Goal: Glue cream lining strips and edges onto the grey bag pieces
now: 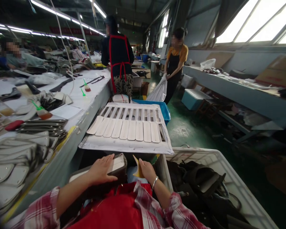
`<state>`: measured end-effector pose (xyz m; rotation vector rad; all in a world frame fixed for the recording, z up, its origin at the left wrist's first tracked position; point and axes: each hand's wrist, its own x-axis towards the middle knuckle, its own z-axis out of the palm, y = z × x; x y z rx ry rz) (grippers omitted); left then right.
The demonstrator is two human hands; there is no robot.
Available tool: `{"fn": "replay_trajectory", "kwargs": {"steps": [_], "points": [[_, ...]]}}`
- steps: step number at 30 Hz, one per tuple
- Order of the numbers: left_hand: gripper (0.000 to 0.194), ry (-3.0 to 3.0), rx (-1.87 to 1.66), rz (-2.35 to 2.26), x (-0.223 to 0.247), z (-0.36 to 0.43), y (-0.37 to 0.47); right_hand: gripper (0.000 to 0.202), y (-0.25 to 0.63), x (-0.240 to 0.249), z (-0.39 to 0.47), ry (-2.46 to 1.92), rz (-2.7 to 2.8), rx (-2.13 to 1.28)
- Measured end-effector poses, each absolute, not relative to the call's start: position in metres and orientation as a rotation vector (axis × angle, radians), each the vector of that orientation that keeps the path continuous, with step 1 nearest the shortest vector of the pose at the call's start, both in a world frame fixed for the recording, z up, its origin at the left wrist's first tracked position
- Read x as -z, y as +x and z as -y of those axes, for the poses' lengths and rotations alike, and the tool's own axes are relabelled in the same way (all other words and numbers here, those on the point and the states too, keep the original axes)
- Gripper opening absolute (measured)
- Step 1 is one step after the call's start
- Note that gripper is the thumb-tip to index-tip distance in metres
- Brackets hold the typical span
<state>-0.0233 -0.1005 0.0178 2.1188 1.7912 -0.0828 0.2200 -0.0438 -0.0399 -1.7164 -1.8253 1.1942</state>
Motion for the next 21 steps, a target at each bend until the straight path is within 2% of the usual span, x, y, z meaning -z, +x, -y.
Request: {"fn": "replay_trajectory", "kwargs": {"steps": [6, 10, 14, 21], "points": [[0.112, 1.849, 0.006, -1.357, -0.022, 0.046, -0.031, 0.051, 0.201, 0.015, 0.012, -1.702, 2.070, -1.008], [0.092, 1.641, -0.141, -0.975, -0.009, 0.013, -0.038, 0.051, 0.186, 0.006, -0.009, -1.735, 2.242, -0.907], [0.072, 1.419, -0.283, -0.800, 0.004, -0.002, -0.036, 0.057, 0.174, -0.003, -0.023, -1.775, 2.553, -0.719], [0.076, 1.039, -0.403, -0.656, 0.028, 0.002, -0.035, 0.059, 0.154, -0.014, -0.030, -1.847, 2.755, -0.579]]}}
